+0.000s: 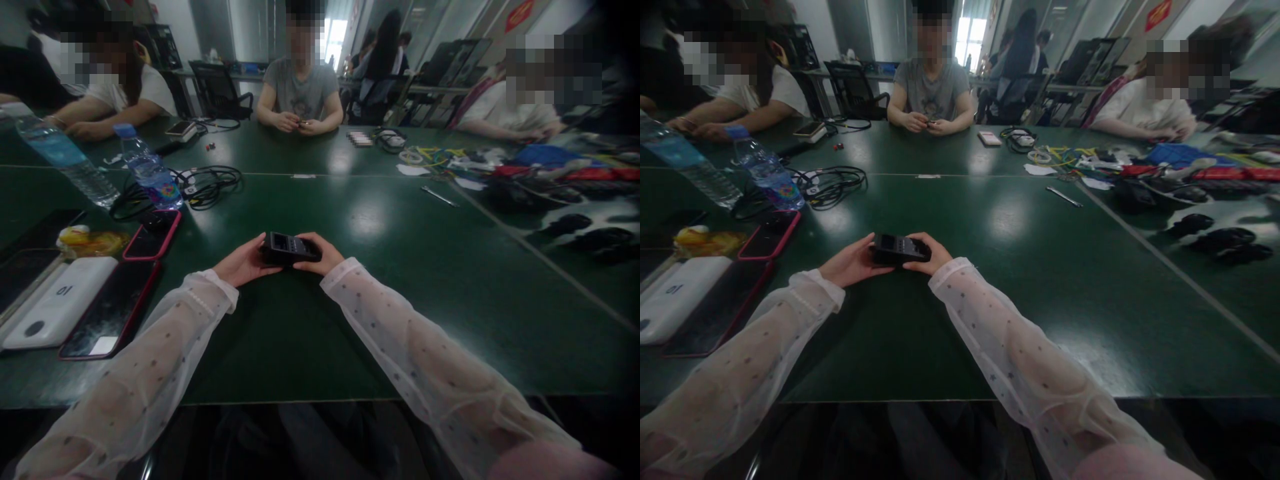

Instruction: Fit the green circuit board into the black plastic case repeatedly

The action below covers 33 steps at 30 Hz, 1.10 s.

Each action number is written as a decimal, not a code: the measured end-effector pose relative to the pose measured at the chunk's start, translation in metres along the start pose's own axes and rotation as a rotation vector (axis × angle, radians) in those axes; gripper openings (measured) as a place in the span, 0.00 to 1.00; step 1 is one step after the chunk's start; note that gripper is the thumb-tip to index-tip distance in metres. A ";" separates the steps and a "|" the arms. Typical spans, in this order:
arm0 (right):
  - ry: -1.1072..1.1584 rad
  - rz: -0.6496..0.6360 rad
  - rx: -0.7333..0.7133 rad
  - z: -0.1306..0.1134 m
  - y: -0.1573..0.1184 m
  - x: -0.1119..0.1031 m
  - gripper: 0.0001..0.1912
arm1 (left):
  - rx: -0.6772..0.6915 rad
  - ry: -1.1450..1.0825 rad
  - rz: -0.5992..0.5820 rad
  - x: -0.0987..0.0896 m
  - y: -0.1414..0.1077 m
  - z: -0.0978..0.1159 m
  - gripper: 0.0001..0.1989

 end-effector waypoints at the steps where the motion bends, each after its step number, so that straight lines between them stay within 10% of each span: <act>1: 0.029 0.007 0.010 0.000 0.001 -0.001 0.34 | 0.000 0.001 -0.009 0.001 0.000 0.000 0.22; 7: 0.121 0.078 0.065 0.008 0.003 -0.018 0.39 | -0.030 -0.029 -0.058 0.002 0.002 -0.001 0.18; 16: -0.261 0.456 0.202 0.044 -0.013 -0.112 0.42 | -0.059 -0.061 -0.026 -0.002 0.001 -0.002 0.15; 33: -0.659 0.310 0.254 0.062 -0.017 -0.104 0.32 | 0.046 0.160 -0.083 0.004 -0.004 0.001 0.29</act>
Point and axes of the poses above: each hand's wrist, its own y-axis towards the middle knuckle, its own x-axis out of the palm, z = x × y, the point moved 8 cm from there along y, towards the middle knuckle, and after that the axes turned 8 degrees about -x, right-handed, at the moved point
